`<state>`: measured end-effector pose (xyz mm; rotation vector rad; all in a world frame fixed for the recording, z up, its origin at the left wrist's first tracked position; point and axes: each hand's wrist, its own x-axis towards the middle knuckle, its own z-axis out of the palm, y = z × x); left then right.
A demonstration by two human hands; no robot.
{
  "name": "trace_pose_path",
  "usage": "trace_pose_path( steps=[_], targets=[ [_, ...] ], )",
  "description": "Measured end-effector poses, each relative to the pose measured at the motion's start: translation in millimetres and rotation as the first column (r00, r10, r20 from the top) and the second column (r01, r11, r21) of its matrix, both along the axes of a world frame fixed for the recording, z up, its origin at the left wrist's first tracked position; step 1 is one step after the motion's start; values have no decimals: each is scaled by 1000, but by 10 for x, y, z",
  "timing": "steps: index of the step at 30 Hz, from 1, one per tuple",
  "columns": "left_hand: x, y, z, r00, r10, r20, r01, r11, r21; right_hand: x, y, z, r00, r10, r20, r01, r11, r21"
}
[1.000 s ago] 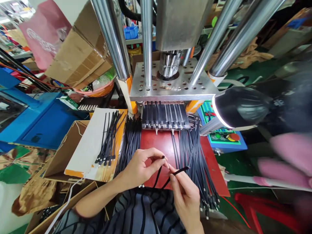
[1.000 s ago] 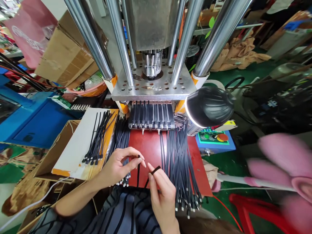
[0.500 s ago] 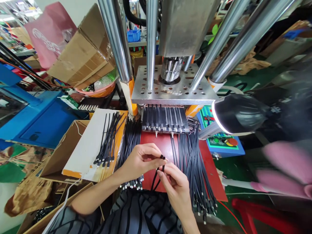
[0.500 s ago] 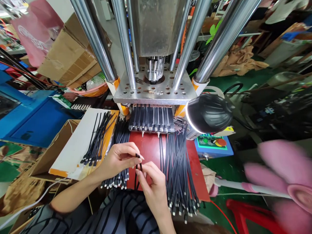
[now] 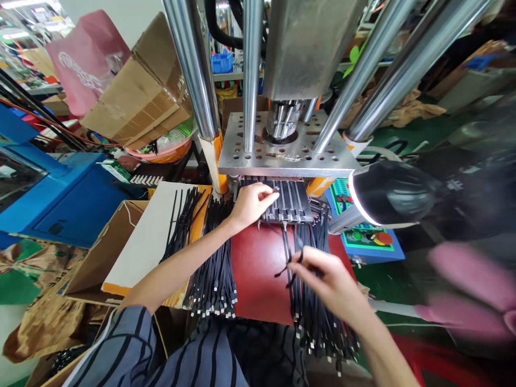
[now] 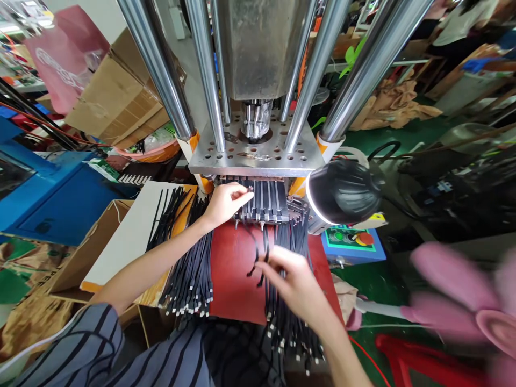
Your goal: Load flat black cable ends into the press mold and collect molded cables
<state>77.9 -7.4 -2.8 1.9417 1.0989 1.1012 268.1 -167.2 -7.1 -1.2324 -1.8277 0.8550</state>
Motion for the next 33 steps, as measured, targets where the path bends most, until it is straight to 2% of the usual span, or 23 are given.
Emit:
trace_pose_path(
  steps=[2,4,7,9,11,13,15,17,20,23,33],
  targets=[
    [71,217,-79,997,51,-63,-51,999,-1,152,442,155,1000,-14,28,14,1000,0],
    [111,314,-127,993,101,-60,-102,995,-15,205,856,218,1000,1,6,-1,999,-34],
    [70,212,-169,993,111,-35,-111,994,-4,168,1354,169,999,27,-28,-29,996,-82],
    [-30,42,-191,997,8,-78,-4,998,55,131,1588,92,998,56,-1,-56,995,-84],
    [-156,-123,-209,969,-121,-213,159,973,169,115,1744,16,996,84,23,-82,994,-76],
    [-258,-229,-229,901,-180,-396,307,908,285,118,1834,-42,995,93,22,-91,993,-70],
    [-306,-262,-255,834,-159,-529,390,847,361,126,1877,-80,996,89,21,-87,994,-64],
    [-297,-244,-283,789,-128,-601,438,803,404,133,1891,-107,997,73,24,-72,996,-55],
    [-220,-199,-311,784,-76,-616,437,773,460,143,1885,-135,999,44,25,-43,999,-33],
    [-138,-209,-315,785,-14,-619,400,775,490,155,1867,-148,1000,15,26,-14,1000,-18],
    [26,-496,-319,698,133,-704,281,853,440,94,1783,-131,984,-152,88,148,988,46]
  ],
)
